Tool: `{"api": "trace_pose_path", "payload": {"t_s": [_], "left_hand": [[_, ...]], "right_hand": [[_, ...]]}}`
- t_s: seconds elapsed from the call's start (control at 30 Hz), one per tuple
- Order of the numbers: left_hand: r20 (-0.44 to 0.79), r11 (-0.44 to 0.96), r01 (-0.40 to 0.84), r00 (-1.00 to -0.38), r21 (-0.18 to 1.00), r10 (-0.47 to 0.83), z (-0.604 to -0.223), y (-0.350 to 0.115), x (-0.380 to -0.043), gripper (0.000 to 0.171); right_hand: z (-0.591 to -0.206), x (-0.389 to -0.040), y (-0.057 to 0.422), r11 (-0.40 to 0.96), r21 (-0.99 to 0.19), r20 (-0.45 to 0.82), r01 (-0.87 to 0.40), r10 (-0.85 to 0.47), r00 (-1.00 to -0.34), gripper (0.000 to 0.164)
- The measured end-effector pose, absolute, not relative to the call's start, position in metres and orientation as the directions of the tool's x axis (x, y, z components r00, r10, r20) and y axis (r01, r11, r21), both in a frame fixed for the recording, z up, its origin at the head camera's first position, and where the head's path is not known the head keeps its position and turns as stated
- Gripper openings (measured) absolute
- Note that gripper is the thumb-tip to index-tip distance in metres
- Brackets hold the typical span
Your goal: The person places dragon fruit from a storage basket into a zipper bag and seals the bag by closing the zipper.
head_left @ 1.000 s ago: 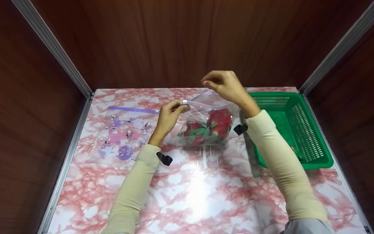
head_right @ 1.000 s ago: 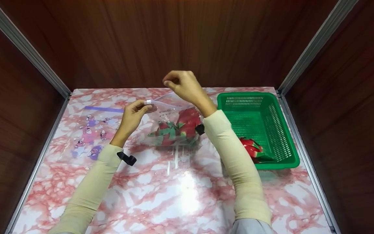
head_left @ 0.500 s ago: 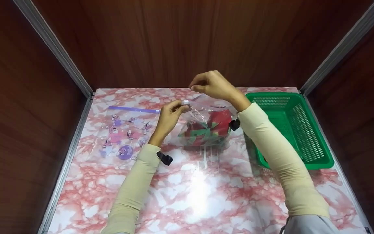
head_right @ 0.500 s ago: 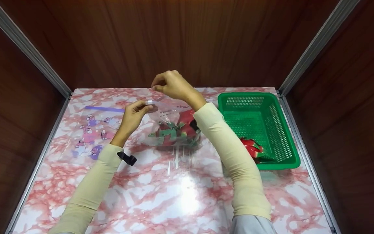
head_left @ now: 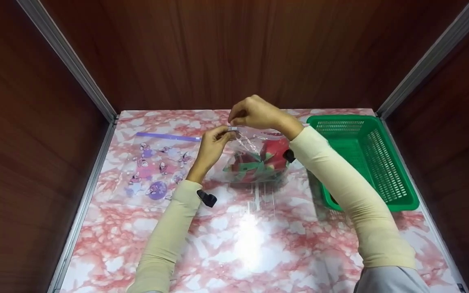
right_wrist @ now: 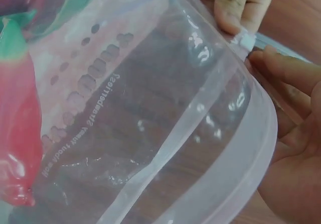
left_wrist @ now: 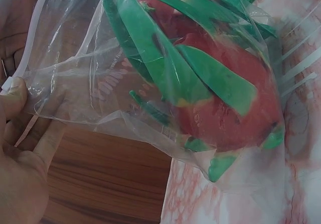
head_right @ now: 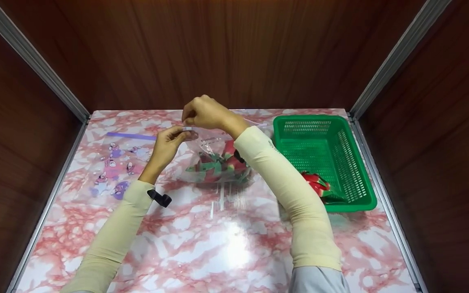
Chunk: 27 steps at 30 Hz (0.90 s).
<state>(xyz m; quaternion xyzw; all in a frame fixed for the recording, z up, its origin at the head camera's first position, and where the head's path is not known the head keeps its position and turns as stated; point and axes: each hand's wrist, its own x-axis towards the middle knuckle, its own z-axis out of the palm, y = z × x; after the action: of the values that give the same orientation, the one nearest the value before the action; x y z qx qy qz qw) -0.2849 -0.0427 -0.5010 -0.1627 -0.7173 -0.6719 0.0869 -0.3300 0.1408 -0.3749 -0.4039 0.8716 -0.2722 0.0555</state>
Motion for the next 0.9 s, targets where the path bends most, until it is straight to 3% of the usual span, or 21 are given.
{"api": "trace_pose_path", "payload": {"t_s": [0.5,0.9], "left_hand": [[0.334,0.074,0.343,-0.936,0.937,0.108,-0.4996,-0.0436,-0.2818,0.018],[0.298,0.108,0.306,-0.951,0.946,0.086,-0.4989,-0.0454,-0.2821,0.025]], "right_hand": [[-0.3765,-0.3289,0.1363,0.534,-0.517,0.061,-0.669,-0.757,-0.651,0.009],[-0.3779,-0.3319,0.1375,0.514,-0.495,0.098,-0.701,-0.768,-0.632,0.01]]}}
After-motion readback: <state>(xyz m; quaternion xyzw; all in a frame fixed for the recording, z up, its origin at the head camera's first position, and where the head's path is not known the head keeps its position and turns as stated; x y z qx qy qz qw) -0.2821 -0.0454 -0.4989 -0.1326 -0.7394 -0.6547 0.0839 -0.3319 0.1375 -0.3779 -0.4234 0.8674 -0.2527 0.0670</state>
